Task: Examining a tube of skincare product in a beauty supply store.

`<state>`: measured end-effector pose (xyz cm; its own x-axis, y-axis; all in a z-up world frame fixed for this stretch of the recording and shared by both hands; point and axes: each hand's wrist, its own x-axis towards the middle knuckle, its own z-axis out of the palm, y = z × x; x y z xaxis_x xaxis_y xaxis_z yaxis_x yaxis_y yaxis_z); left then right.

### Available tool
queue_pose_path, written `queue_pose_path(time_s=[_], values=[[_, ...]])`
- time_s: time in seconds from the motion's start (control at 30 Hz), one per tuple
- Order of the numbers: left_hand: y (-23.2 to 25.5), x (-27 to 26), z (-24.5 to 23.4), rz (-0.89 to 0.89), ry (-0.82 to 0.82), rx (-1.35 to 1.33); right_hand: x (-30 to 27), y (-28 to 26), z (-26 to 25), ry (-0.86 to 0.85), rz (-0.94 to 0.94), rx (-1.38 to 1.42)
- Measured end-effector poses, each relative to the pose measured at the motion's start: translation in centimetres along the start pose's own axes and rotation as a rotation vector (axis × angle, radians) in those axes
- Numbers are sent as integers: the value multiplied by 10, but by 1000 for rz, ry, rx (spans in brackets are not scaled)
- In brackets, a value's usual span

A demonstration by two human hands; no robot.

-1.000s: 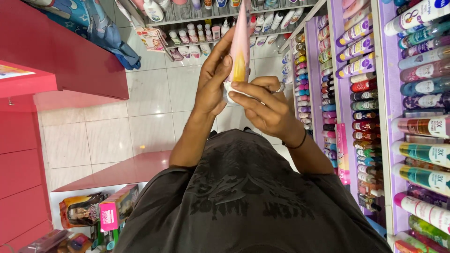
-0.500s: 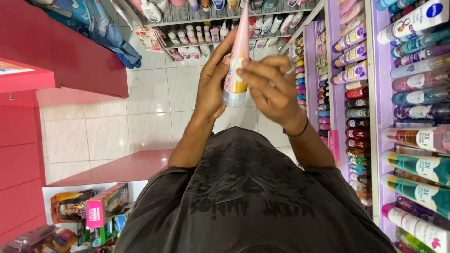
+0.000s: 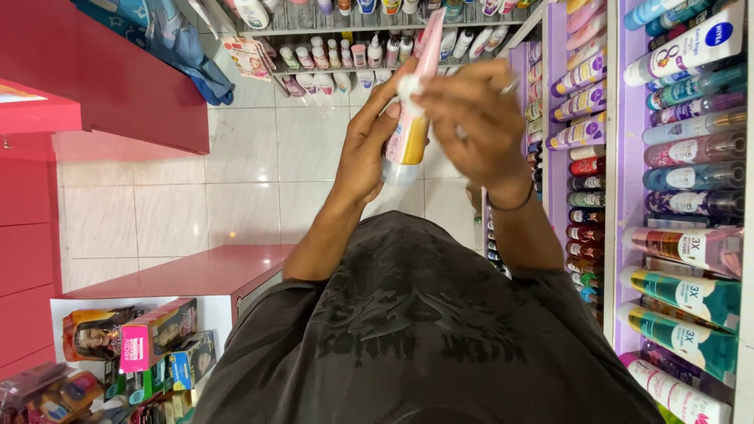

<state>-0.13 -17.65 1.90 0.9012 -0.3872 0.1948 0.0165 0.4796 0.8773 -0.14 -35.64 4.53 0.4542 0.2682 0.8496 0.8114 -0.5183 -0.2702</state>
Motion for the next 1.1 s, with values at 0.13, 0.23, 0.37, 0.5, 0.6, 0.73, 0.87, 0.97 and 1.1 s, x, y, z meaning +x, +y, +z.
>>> queue_pose_path(time_s=[0.13,0.23,0.37,0.5,0.6,0.73,0.87,0.97,1.1], values=[[3,-4,9,-67,-8,-68,11,-1,-7,44,32,-93],[-4,-4,6,-42,25,-89,-17,4,9,84,35,-115],[-3,-6,4,111,26,34,-24,-25,-1,-38,68,69],[-8,-7,10,144,-16,116,-42,1,-2,-56,39,108],[-17,-9,13,84,26,135,-24,15,-15,-5,7,22],[-14,-18,21,82,20,241,1,7,-26,62,79,-20],[-19,-21,21,121,60,244,-27,7,-4,82,14,-113],[-31,-18,12,192,99,198,-54,-10,11,53,46,-21],[-22,-15,8,281,164,206,-88,-38,16,-38,143,167]])
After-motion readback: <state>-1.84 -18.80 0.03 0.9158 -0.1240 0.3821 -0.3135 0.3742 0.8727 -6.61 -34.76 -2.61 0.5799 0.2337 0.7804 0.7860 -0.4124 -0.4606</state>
